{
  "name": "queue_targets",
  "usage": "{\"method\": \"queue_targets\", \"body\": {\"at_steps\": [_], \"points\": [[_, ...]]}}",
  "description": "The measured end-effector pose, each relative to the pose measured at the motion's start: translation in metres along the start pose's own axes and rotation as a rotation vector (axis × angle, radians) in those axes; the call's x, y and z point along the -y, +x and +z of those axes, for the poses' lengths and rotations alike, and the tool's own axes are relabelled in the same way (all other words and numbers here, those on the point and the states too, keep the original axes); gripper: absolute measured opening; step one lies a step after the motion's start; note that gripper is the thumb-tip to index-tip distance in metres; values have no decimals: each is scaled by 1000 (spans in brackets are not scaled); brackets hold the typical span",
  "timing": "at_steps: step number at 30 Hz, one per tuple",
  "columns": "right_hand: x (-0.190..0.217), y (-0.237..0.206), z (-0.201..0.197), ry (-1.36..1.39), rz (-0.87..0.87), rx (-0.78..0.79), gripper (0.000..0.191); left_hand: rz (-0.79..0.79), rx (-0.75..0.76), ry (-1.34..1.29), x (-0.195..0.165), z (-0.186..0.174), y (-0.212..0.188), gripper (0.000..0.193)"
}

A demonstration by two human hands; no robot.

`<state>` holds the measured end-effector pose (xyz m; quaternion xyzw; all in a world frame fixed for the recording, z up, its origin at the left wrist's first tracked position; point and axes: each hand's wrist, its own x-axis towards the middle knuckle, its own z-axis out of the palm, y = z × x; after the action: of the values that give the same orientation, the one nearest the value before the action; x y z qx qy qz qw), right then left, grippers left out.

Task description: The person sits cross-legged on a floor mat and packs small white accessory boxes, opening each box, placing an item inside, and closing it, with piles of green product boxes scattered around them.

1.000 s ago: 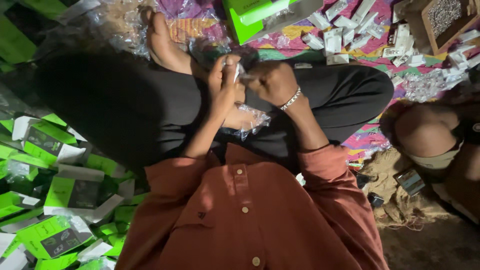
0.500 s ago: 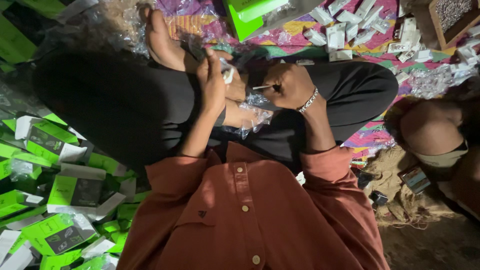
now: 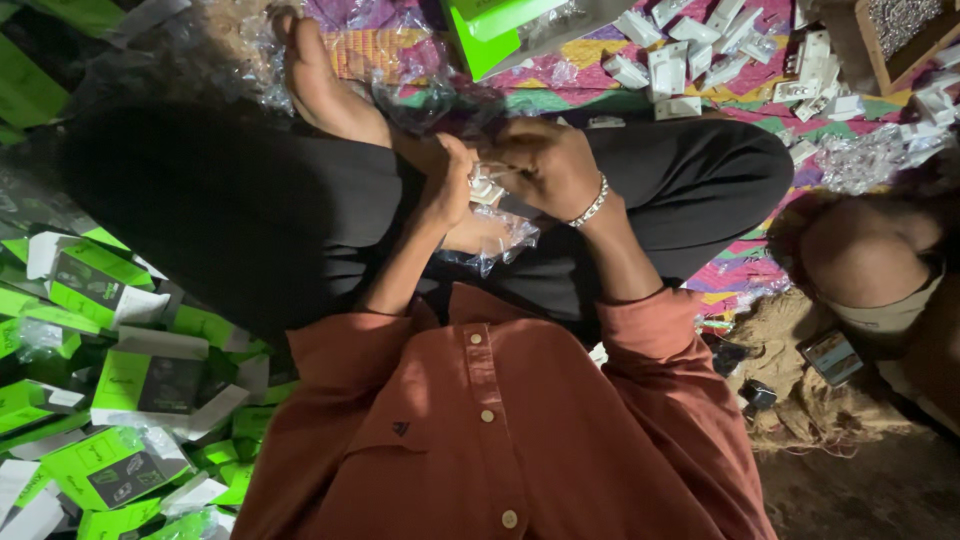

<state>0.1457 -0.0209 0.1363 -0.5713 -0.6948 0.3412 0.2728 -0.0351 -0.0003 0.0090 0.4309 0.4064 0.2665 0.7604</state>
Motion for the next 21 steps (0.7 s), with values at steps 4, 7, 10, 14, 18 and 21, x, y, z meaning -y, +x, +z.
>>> {"method": "queue_targets", "body": {"at_steps": [4, 7, 10, 14, 18, 21], "points": [[0, -4, 5, 146, -27, -99, 15, 107, 48, 129, -1, -3, -5, 78], [-1, -4, 3, 249, 65, -164, 9, -193, 89, 177, -11, -3, -10, 58], [-2, -5, -4, 224, 125, -245, 6, 39, 226, 136, -23, -4, -7, 56], [-2, -1, -11, 199, 281, -583, 2, 32, 89, 53, -34, -2, -5, 58], [-7, 11, -19, 48, 355, -554, 26, -2, 42, -48, -32, 3, -4, 55], [-8, 12, -15, -11, 274, -256, 27, 160, 16, 39, -23, 4, 2, 57]]}}
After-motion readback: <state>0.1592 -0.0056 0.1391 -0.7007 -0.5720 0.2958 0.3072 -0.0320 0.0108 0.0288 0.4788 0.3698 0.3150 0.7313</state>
